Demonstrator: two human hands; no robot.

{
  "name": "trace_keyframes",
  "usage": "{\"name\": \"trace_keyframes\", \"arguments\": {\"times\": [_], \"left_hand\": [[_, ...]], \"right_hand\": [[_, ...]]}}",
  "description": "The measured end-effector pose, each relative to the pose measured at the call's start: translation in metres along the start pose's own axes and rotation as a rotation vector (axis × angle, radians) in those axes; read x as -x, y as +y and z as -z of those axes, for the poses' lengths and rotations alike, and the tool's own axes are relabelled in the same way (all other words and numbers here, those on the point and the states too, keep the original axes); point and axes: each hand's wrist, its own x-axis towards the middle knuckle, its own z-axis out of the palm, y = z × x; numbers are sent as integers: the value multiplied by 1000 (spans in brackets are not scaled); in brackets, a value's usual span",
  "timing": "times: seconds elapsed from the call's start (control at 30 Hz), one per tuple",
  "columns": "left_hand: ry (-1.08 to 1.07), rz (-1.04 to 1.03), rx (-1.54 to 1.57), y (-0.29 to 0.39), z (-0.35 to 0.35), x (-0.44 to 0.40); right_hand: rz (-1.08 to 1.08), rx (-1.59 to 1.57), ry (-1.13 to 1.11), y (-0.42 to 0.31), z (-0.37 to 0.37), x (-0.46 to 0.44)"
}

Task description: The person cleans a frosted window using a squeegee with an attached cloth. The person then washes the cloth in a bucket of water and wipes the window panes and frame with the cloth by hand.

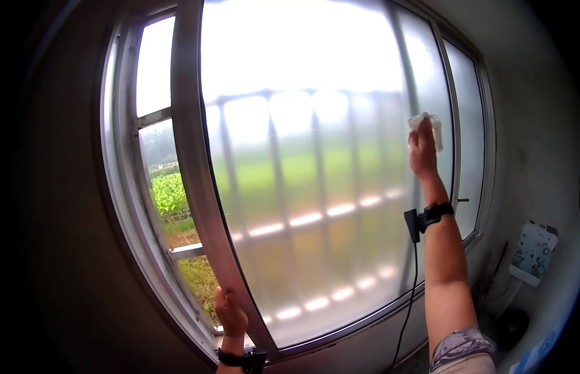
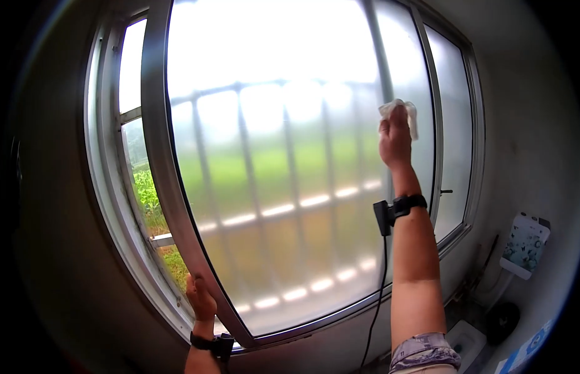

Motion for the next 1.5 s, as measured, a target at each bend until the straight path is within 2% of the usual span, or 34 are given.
{"name": "trace_keyframes", "arguments": {"times": [0.03, 0.07, 0.13, 0.2, 0.23, 0.3, 0.33, 0.43, 0.47, 0.53, 0.6, 0.73, 0.8, 0.83, 0.87, 0.97, 1.07, 1.1, 1.13, 1.17, 1.2, 1.23, 1.27, 1.3, 1.33, 1.4, 1.43, 1.47, 1.5], "left_hand": [[15, -25, -12, 2, -1, 0], [31, -52, -24, 4, -5, -2], [23, -35, -28, 3, -9, -1], [48, -118, -112, 9, -12, -2], [30, -86, -68, 10, -15, -3], [19, -71, -30, 7, -17, -1], [23, -84, -41, 6, -19, -1], [30, -89, -63, 4, -20, -1], [21, -74, -73, 3, -20, -1], [22, -83, -67, 4, -19, -1], [20, -35, -42, 5, -17, -1], [30, -62, -96, 4, -5, -3], [3, 3, -21, 7, 0, -4], [40, 3, -1, 7, 0, -5], [27, -1, 4, 8, 2, -6], [77, -120, -118, 1, 15, -8], [69, -109, -59, 5, 30, -11], [76, -118, -90, -7, 35, -13], [79, -122, -91, -23, 38, -14], [173, -189, -199, -42, 39, -14], [267, -251, -309, -56, 43, -11], [246, -201, -356, -64, 50, -8], [248, -200, -358, -72, 55, -7], [247, -194, -355, -79, 57, -9], [242, -192, -352, -83, 58, -10], [234, -228, -308, -82, 58, -9], [229, -258, -268, -82, 61, -11], [69, -229, -267, -96, 71, -8], [81, -168, -270, -97, 72, -9]], "right_hand": [[-18, -15, 12, 23, -7, -11], [-84, 0, -111, 40, -12, -28], [-208, 73, -113, 19, -21, -51], [76, 40, 107, -9, -45, -72], [60, -146, 30, -50, -41, -88], [71, -246, 7, -124, -50, -109], [153, -212, -19, -151, -59, -122], [237, -377, -111, -242, -58, -146], [278, -378, -126, -264, -65, -152], [543, -147, -147, -307, -67, -160], [411, -404, -223, -340, -57, -154], [446, -431, -156, -342, -68, -159], [710, -345, 85, -329, -71, -173], [654, -234, 68, -323, -74, -179], [528, -194, -117, -315, -72, -188], [372, -31, -116, -281, -66, -200], [283, 79, 15, -209, -68, -202], [117, 98, -166, -182, -62, -204], [52, 107, -128, -154, -54, -197], [54, 157, -75, -125, -48, -191], [-33, 219, -34, -94, -50, -184], [-107, 129, -118, -82, -29, -175], [-39, 215, 20, -39, -45, -170], [-20, 278, 48, -12, -57, -170], [-35, 160, 44, -10, -54, -172], [-60, 359, 72, -17, -67, -183], [-102, 319, 69, -37, -66, -187], [-138, 273, 66, -62, -69, -194], [-77, 150, 23, -84, -68, -204]]}}
